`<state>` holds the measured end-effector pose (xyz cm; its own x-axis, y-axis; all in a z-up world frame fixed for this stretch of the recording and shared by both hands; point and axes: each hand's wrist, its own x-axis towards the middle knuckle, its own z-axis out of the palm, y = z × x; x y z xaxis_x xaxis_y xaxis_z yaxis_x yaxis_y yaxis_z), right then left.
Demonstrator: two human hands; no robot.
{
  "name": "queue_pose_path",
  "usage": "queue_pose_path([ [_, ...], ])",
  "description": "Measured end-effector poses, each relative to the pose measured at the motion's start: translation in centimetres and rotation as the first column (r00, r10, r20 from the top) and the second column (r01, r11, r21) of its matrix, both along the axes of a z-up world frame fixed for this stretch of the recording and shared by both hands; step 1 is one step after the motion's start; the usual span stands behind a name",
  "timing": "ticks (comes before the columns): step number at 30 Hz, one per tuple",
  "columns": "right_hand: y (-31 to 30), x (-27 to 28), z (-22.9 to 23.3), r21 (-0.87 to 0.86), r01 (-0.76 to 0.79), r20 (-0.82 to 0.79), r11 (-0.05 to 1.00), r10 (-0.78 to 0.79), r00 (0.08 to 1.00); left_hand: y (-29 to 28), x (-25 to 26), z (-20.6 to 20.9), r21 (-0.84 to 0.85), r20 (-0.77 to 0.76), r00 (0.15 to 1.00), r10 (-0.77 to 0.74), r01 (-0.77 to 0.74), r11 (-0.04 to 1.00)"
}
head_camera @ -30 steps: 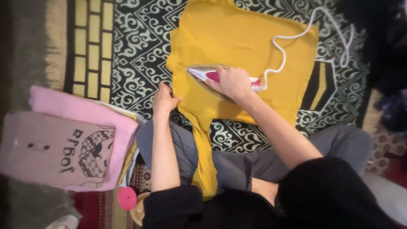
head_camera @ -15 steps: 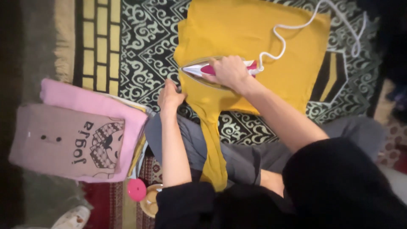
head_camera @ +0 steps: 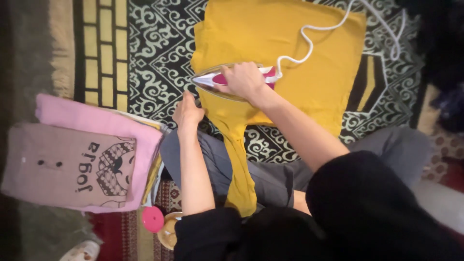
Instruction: Ironing a yellow long-sleeved shirt and then folding it on the floor.
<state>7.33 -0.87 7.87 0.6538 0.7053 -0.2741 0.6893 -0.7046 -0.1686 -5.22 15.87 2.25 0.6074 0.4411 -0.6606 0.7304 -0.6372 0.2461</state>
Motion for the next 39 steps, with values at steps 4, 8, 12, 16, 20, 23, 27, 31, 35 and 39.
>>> queue_pose_path([
  [4, -1.6, -1.0, -0.5, 0.024, -0.013, 0.026, 1.0, 0.013, 1.0, -0.6, -0.1, -0.3, 0.009, 0.073, 0.997, 0.032, -0.033, 0.999],
  [8, -5.5, -1.5, 1.5, -0.026, -0.058, -0.027, 0.998, 0.057, 0.998, -1.3, -0.1, 0.7, -0.009, 0.373, 0.918, 0.135, -0.142, 0.99],
  [12, -11.6, 1.5, 1.7, -0.099, 0.046, -0.065, 0.994, -0.052, 0.996, -2.1, 0.0, -1.4, -0.04, 0.634, 0.771, 0.062, -0.047, 0.998],
  [16, -16.7, 3.3, 2.4, -0.157, 0.188, -0.01, 0.97, -0.192, 0.981, -2.5, -0.6, -3.8, 0.069, 0.704, 0.704, -0.093, 0.063, 0.996],
  [20, -20.8, 0.4, 2.9, -0.12, 0.191, 0.001, 0.974, -0.192, 0.981, -2.2, -0.6, -4.6, 0.035, 0.629, 0.776, -0.054, 0.042, 0.999],
  [23, -23.2, -2.8, 3.8, -0.139, 0.126, -0.045, 0.982, -0.134, 0.99, -2.9, 0.2, -3.1, 0.127, 0.666, 0.736, -0.124, 0.052, 0.991],
  [27, -26.8, -5.4, 2.5, -0.131, -0.003, -0.06, 0.991, -0.005, 0.998, -5.4, 1.0, 0.4, 0.177, 0.692, 0.677, -0.249, 0.176, 0.968],
  [31, -27.6, -6.3, 2.4, -0.109, -0.048, -0.007, 0.993, 0.047, 0.999, -8.3, -0.3, 1.8, 0.019, 0.612, 0.656, -0.441, 0.545, 0.838],
  [35, -27.0, -6.9, 2.7, -0.156, -0.031, -0.003, 0.987, 0.031, 1.0, -8.9, -0.4, 1.6, -0.048, 0.463, 0.637, -0.616, 0.712, 0.7],
  [39, -24.3, -7.9, 2.0, -0.137, 0.024, -0.071, 0.99, -0.034, 0.997, -9.1, 0.0, 2.8, -0.127, 0.341, 0.701, -0.626, 0.694, 0.708],
])
